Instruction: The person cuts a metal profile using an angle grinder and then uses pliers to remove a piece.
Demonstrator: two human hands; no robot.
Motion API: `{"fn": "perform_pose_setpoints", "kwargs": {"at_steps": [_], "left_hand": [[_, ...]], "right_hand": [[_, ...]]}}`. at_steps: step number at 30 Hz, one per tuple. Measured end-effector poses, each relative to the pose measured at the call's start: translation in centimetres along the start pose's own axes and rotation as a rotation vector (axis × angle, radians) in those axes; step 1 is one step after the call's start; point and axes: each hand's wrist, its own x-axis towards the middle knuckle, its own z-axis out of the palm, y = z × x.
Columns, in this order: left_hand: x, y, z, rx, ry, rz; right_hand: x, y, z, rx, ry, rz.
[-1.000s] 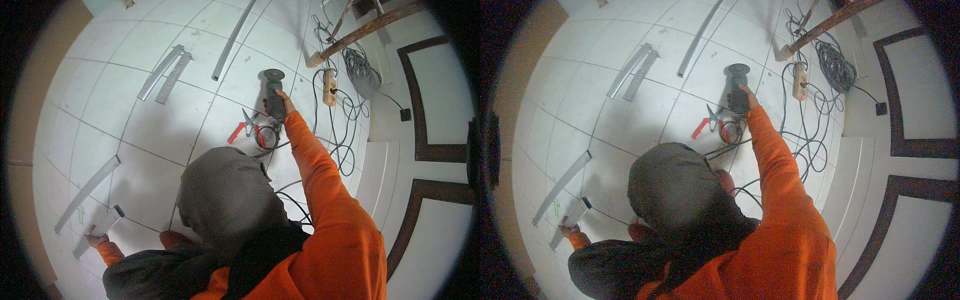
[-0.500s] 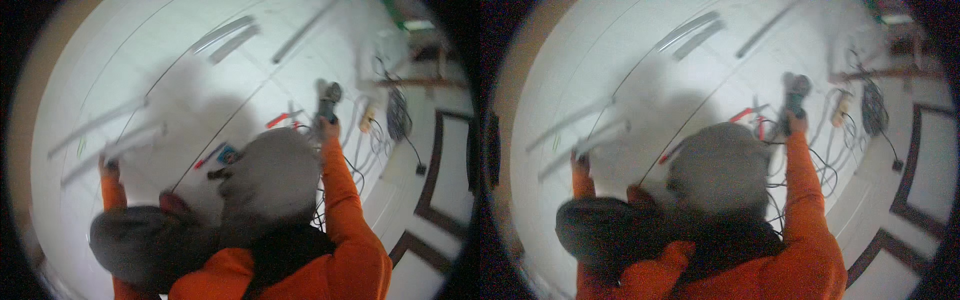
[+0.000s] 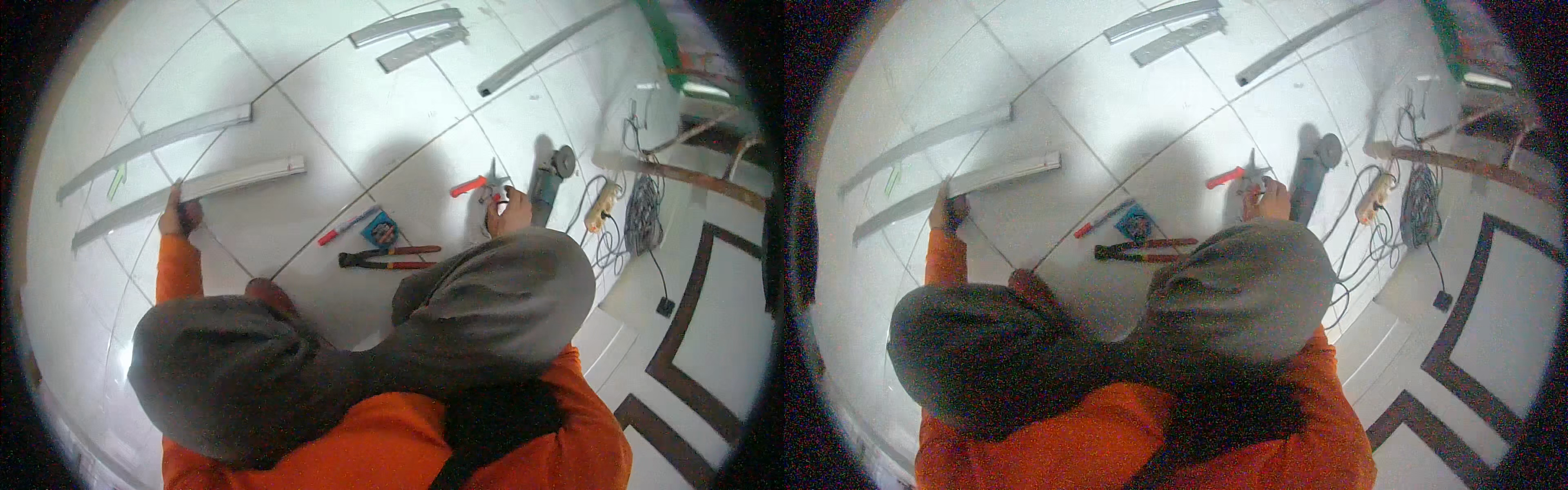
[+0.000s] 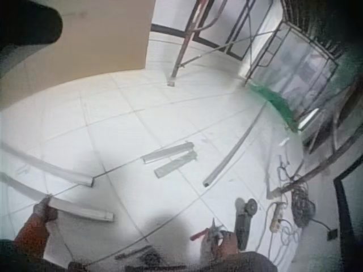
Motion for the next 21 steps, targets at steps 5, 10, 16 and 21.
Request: {"fn": "perform_pose_setpoints", "kwargs": {"at_steps": [5,10,16,21], "left_hand": [[-1.6,1.5,7.3,0.875,0.587,-0.108],[-6.1,5.5,9.8,1.657,0.545,0.43],[-6.9,5.2,3.7,2.091,0.407,0.694],[-5.3,7.0,1.0,2.11,0.372,0.478]], "right_hand": [[1.9,-5.8,0.6,-0.371,-0.601,-0.009],[2.2,-4.8,1.7,-0.503,-0.656,-0.092],[1.0,-1.3,8.1,-0.292,-0.238,-0.206],[1.4,-2.2,9.6,-0.219,-0.244,-0.164]]}}
